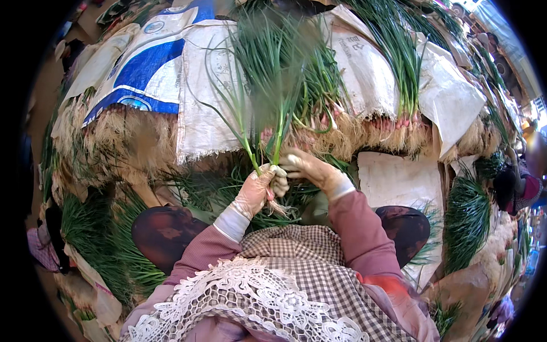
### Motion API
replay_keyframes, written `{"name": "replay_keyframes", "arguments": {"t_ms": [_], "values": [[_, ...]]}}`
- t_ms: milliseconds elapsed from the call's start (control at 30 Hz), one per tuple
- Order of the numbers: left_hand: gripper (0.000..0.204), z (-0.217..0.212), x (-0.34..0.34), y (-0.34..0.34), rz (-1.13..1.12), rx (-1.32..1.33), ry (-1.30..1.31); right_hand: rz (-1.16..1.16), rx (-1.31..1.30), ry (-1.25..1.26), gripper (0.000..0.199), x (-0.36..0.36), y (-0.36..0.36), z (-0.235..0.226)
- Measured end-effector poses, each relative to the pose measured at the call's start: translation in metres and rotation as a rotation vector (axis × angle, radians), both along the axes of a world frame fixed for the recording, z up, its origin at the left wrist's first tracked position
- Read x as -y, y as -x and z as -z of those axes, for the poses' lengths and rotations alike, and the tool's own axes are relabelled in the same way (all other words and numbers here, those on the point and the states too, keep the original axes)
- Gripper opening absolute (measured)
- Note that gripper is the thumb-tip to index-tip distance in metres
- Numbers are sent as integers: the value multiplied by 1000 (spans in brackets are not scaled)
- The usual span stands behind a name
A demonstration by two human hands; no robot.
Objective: The person cleans bunches of green onions by hand, peeling away outer layers and inspecting the roots while seated among large piles of the produce.
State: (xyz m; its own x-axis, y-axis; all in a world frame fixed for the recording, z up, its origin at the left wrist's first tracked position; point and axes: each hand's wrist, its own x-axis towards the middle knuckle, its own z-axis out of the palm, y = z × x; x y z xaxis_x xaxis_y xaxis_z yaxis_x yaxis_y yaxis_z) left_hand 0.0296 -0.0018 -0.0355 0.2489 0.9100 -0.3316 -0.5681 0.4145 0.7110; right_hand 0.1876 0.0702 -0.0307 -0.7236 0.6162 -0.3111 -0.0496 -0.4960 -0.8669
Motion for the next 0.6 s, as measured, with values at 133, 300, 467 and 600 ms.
{"name": "replay_keyframes", "arguments": {"t_ms": [133,300,467,600], "values": [[28,-10,6,-5,47,115,-7,477,-418,257,32,-18,45,-14],[36,-12,10,-6,1,199,13,474,-475,442,26,-15,49,-7],[41,-20,5,2,-101,448,-32,580,-246,417,23,2,66,-17],[67,-31,12,-6,66,568,-74,-419,804,-404,26,20,59,41]]}}
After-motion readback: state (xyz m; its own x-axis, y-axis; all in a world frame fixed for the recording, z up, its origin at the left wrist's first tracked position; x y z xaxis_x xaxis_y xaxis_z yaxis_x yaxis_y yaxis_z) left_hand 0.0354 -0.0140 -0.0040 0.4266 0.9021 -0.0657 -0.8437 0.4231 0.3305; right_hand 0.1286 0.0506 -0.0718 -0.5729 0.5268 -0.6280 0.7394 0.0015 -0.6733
